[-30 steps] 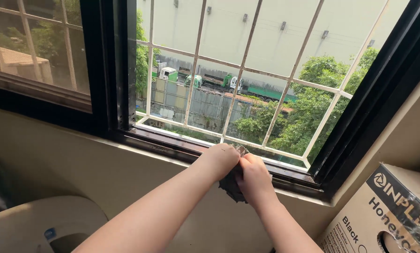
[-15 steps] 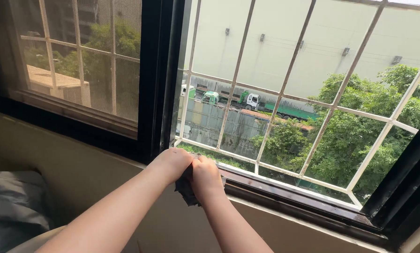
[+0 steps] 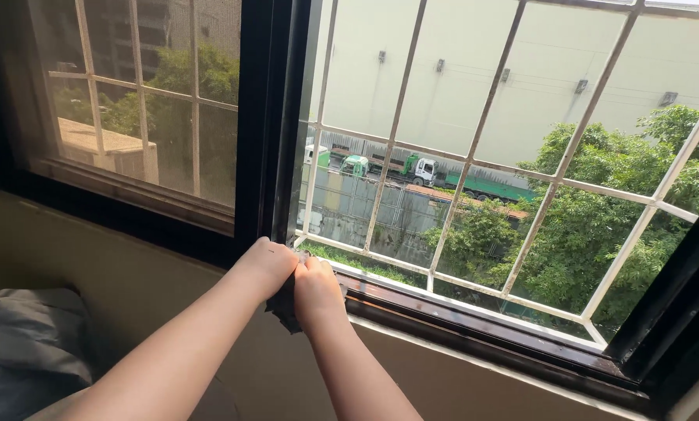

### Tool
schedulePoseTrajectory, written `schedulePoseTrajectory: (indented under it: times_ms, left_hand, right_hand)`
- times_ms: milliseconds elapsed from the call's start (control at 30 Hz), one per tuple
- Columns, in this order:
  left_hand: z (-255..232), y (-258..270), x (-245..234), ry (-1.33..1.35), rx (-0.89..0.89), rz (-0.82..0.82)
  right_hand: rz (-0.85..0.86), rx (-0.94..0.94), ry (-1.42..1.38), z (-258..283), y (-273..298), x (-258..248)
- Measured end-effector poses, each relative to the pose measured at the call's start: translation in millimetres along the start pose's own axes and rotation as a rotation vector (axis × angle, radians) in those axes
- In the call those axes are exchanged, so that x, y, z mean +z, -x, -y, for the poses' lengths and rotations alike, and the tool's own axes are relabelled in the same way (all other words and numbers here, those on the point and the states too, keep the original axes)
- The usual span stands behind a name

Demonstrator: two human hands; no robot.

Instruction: Clean the window frame and glass using a cleaning spray and a rag.

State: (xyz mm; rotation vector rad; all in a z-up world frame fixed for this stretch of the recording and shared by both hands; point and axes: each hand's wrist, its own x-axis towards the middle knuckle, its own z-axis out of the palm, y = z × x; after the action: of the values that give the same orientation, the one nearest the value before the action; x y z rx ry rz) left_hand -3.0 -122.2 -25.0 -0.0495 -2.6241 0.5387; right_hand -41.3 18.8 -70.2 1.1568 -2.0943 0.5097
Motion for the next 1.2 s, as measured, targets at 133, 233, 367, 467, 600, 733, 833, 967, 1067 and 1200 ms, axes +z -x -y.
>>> schedulePoseTrajectory:
  times_ms: [133, 233, 367, 467, 600, 733, 833, 967, 1067, 1200]
  left_hand:
    - [-51.1, -15.8, -11.8, 0.02, 0.085, 0.001]
    - [-92.7, -30.0, -26.8, 0.236, 0.065, -0.067]
    - [-159.3, -48.7, -57.7, 0.188, 0.158, 0.069]
    - [-214.2, -59.7, -78.1, 0.256, 0.234, 0.092]
    - [-283.4, -80.4, -95.4, 0.321, 0.306, 0.08]
    - [-346.6, -98.4, -103.2, 0.383, 0.375, 0.026]
    - [-385.3, -103.7, -111.9, 0.489, 0.395, -0.032]
    - [-444.6, -111.3, -118.0, 0.494, 0.446, -0.154]
    - [-464.3, -97.5, -118.7, 0.6, 0.439, -0.366]
    - [-437.0, -72.8, -116.7, 0.633, 0.424, -0.682]
  right_hand:
    - [0.002, 0.029, 0.037, -31.0, 35.7, -40.0]
    - [0.03, 0.032, 0.081, -53.8, 61.3, -74.4]
    - [0.023, 0.119, 0.087, -91.6, 106.3, -122.8]
    - [-0.01, 0.195, 0.071, -119.1, 147.3, -165.6]
    - [-0.045, 0.239, 0.109, -155.7, 193.4, -215.4]
    - [-0.059, 0.306, 0.183, -178.6, 231.2, -247.9]
    - [-0.066, 0.376, 0.274, -195.3, 257.9, -254.8]
    - [-0.116, 0.487, 0.487, -206.5, 286.7, -262.9]
    - [-0.163, 0.603, 0.487, -198.5, 296.5, -260.6]
    - [-0.236, 0.63, 0.323, -179.3, 284.4, -247.9]
